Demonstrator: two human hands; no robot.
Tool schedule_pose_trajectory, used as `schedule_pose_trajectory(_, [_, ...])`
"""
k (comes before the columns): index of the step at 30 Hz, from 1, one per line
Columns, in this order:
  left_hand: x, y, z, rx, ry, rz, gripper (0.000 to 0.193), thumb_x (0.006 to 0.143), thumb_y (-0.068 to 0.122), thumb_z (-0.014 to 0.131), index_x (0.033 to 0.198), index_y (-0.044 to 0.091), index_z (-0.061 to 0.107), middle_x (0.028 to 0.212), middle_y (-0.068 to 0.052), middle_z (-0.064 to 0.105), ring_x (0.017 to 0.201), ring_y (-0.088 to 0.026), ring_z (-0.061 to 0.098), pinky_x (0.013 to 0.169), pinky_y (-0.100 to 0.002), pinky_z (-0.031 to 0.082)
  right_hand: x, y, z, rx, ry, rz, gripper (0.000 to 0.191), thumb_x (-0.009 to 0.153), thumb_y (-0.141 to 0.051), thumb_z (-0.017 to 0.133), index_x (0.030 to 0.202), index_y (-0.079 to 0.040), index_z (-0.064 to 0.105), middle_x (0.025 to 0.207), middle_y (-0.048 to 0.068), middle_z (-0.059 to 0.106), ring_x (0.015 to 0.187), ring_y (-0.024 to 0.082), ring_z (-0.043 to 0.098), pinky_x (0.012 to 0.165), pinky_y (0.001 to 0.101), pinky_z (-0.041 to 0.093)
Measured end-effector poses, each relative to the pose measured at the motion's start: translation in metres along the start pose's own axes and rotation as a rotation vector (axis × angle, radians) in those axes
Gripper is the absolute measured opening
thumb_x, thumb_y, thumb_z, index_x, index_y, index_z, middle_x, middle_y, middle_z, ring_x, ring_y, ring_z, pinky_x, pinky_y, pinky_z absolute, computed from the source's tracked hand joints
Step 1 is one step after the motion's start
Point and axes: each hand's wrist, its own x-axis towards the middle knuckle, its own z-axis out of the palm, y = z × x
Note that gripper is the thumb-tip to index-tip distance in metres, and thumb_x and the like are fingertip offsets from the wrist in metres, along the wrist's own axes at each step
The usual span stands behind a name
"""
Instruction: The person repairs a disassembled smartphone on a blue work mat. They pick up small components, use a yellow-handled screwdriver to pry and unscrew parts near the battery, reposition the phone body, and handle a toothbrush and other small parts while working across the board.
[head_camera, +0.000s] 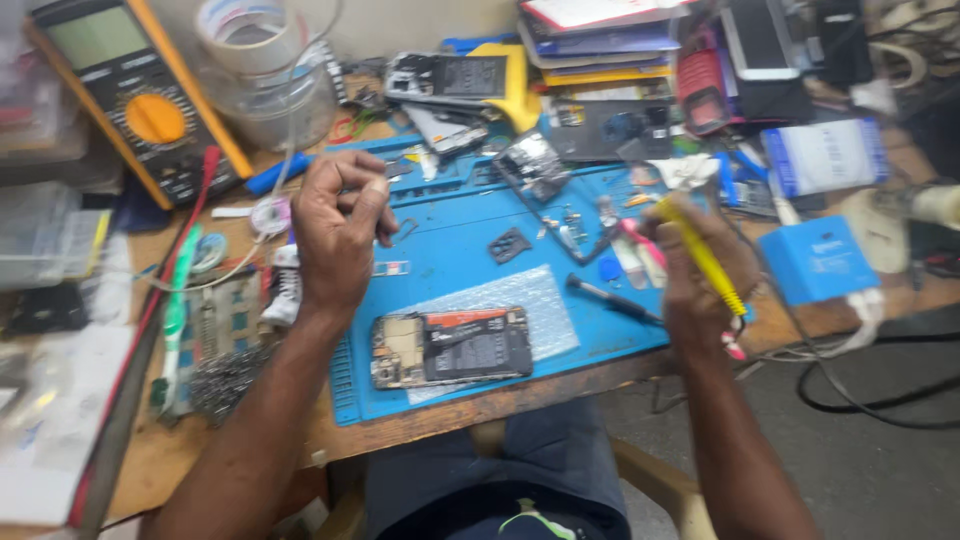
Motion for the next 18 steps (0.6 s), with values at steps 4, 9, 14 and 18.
schedule_pose_trajectory(4, [0.006,-0.006,-0.032,-0.229,0.146,0.014,0.010,0.105,0.010,0.064,0.104,0.002,0.060,0.116,-0.012,0.063,0.068,-0.012,0.062,0.055,-0.026,0.051,0.006,0.002,0.009,0.103,-0.113,-0.035,0.023,0.125,-0.007,0.056,0.146,0.003,0.056,0.126,0.019,0.073,0.109,0.023,0.074,0.099,0.0350,0.062])
schedule_pose_trajectory(9, [0.017,0.002,-0.052,-0.384,0.344,0.009,0.008,0.103,0.009,0.064,0.108,0.003,0.063,0.087,-0.009,0.058,0.063,-0.013,0.060,0.047,-0.025,0.042,0.025,-0.006,-0.006,0.042,-0.028,-0.030,0.028,0.124,-0.006,0.055,0.150,0.003,0.053,0.132,0.020,0.071,0.112,0.026,0.073,0.103,0.0364,0.062])
schedule_pose_trajectory(14, [0.028,0.035,-0.071,-0.429,0.470,0.191,0.006,0.104,0.008,0.062,0.102,0.004,0.060,0.104,-0.004,0.069,0.065,-0.015,0.062,0.049,-0.029,0.045,0.016,-0.019,-0.002,0.131,-0.004,0.165,0.034,0.124,-0.005,0.056,0.157,-0.002,0.049,0.137,0.014,0.063,0.119,0.020,0.065,0.110,0.0321,0.057])
schedule_pose_trajectory(18, [0.031,0.051,-0.094,-0.383,0.622,0.311,0.007,0.101,0.011,0.062,0.102,0.003,0.062,0.082,-0.006,0.061,0.057,-0.010,0.057,0.046,-0.026,0.043,0.014,-0.054,0.049,-0.148,-0.385,-0.079,0.055,0.100,-0.001,0.074,0.151,-0.013,0.056,0.127,0.014,0.071,0.110,0.021,0.072,0.094,0.0340,0.058])
